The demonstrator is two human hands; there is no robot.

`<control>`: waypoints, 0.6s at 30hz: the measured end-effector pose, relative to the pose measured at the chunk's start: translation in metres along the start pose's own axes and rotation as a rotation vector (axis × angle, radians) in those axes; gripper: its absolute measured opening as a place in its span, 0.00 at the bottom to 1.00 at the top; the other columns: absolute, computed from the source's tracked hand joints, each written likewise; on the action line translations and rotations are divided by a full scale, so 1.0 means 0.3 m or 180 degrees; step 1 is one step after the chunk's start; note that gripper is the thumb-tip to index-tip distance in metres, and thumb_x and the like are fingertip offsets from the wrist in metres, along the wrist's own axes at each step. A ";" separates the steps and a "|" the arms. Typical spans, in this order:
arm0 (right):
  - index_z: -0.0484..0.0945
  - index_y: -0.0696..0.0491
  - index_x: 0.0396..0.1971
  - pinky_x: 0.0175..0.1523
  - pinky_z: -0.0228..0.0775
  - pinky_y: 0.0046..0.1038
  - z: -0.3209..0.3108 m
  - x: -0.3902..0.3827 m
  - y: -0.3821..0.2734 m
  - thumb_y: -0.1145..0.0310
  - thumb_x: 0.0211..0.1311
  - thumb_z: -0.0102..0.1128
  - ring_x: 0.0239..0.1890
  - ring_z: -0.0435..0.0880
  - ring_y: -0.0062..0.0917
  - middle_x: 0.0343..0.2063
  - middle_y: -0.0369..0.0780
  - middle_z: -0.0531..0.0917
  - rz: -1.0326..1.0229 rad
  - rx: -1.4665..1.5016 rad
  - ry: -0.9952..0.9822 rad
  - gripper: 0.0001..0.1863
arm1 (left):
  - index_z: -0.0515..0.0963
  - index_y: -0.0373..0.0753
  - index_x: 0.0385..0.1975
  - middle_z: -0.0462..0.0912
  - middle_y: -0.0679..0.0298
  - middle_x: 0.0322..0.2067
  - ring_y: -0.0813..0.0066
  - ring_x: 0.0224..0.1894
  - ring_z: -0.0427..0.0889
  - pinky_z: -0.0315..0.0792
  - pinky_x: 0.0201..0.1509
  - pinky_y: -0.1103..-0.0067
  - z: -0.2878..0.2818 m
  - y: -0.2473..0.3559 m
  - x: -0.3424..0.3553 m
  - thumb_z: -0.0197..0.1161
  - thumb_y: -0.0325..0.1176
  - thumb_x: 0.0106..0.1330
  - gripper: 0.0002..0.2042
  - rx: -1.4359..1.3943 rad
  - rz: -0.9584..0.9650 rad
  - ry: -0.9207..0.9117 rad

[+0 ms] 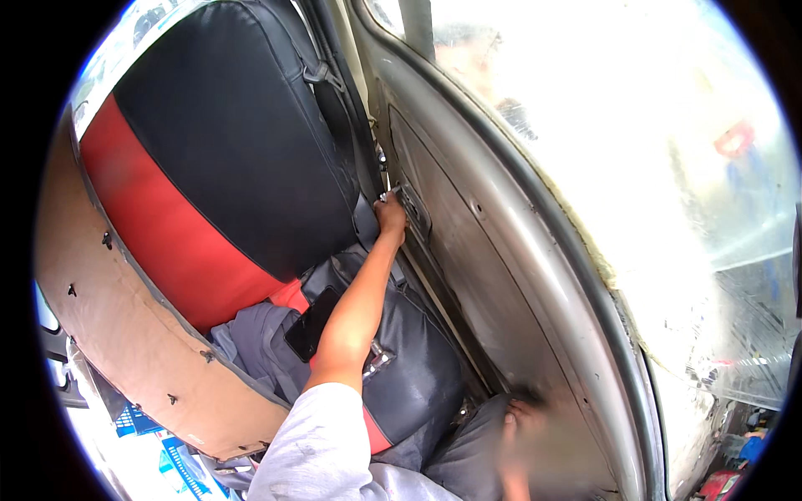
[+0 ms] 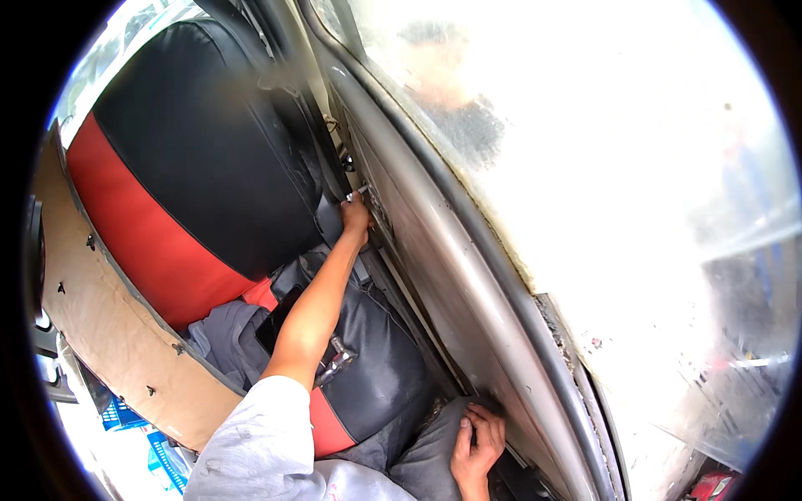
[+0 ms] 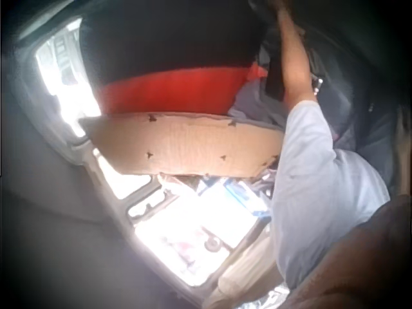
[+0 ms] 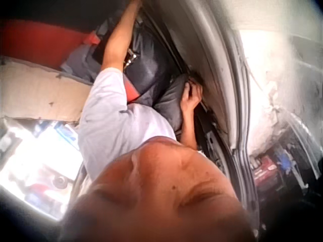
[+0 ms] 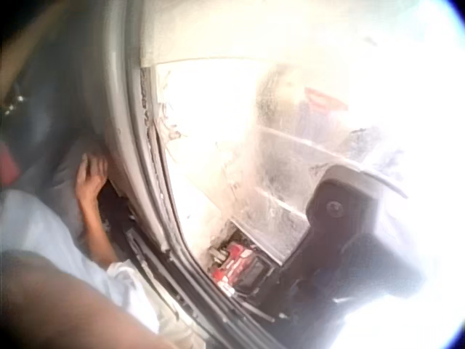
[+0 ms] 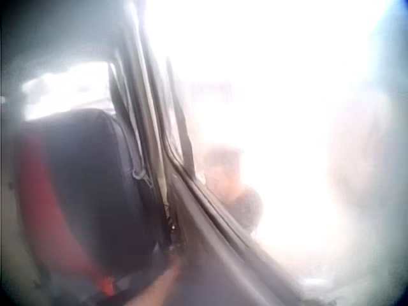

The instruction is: The person is working on the interior door panel of a car, using a socket wrench to remove and reinstall screws. They repeatedly detach the panel, inspect the area, and reattach it.

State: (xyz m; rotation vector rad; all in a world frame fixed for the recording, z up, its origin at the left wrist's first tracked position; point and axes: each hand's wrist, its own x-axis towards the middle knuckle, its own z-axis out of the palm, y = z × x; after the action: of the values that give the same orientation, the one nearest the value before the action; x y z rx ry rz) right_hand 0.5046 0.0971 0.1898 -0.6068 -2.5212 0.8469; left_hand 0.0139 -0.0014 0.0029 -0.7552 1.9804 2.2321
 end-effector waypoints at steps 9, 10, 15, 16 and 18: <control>0.72 0.60 0.52 0.53 0.71 0.40 0.328 0.396 -0.273 0.68 0.64 0.58 0.50 0.78 0.47 0.49 0.50 0.78 -0.0271 0.0701 -0.1221 0.19 | 0.72 0.33 0.46 0.76 0.57 0.27 0.64 0.23 0.76 0.66 0.21 0.66 -0.108 0.175 0.130 0.46 0.36 0.70 0.14 -0.0445 -0.1021 -0.0133; 0.68 0.61 0.56 0.56 0.70 0.40 0.426 0.457 -0.333 0.67 0.65 0.57 0.50 0.78 0.48 0.51 0.51 0.76 -0.0581 0.0508 -0.1287 0.22 | 0.73 0.32 0.48 0.79 0.55 0.31 0.63 0.26 0.79 0.68 0.22 0.64 -0.158 0.178 0.171 0.49 0.37 0.69 0.16 -0.0520 -0.1119 0.0041; 0.75 0.63 0.49 0.51 0.74 0.43 0.884 0.763 -0.339 0.67 0.61 0.57 0.48 0.81 0.48 0.46 0.57 0.79 -0.0734 -0.0180 -0.1530 0.20 | 0.74 0.29 0.49 0.80 0.54 0.37 0.61 0.32 0.81 0.74 0.31 0.63 -0.090 0.186 0.128 0.51 0.37 0.67 0.18 -0.0064 -0.0703 -0.0676; 0.77 0.63 0.46 0.50 0.75 0.43 0.933 0.824 -0.318 0.66 0.61 0.58 0.48 0.82 0.47 0.44 0.57 0.80 -0.0547 -0.0221 -0.1804 0.18 | 0.73 0.26 0.52 0.80 0.50 0.44 0.56 0.41 0.82 0.75 0.43 0.66 -0.063 0.190 0.109 0.51 0.37 0.66 0.21 -0.0279 -0.0697 -0.0468; 0.80 0.62 0.41 0.49 0.76 0.43 1.012 0.855 -0.365 0.64 0.60 0.58 0.46 0.83 0.47 0.41 0.56 0.82 -0.0295 -0.0163 -0.2184 0.16 | 0.70 0.21 0.56 0.76 0.44 0.54 0.52 0.52 0.79 0.71 0.54 0.68 -0.104 0.160 0.146 0.53 0.37 0.64 0.26 0.0153 -0.0605 -0.0027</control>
State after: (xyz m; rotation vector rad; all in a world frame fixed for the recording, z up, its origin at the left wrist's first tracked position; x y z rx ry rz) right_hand 0.1118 0.0114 0.0991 -0.2241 -3.1535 1.0998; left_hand -0.0319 -0.0510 0.0280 -0.8859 1.8646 2.0699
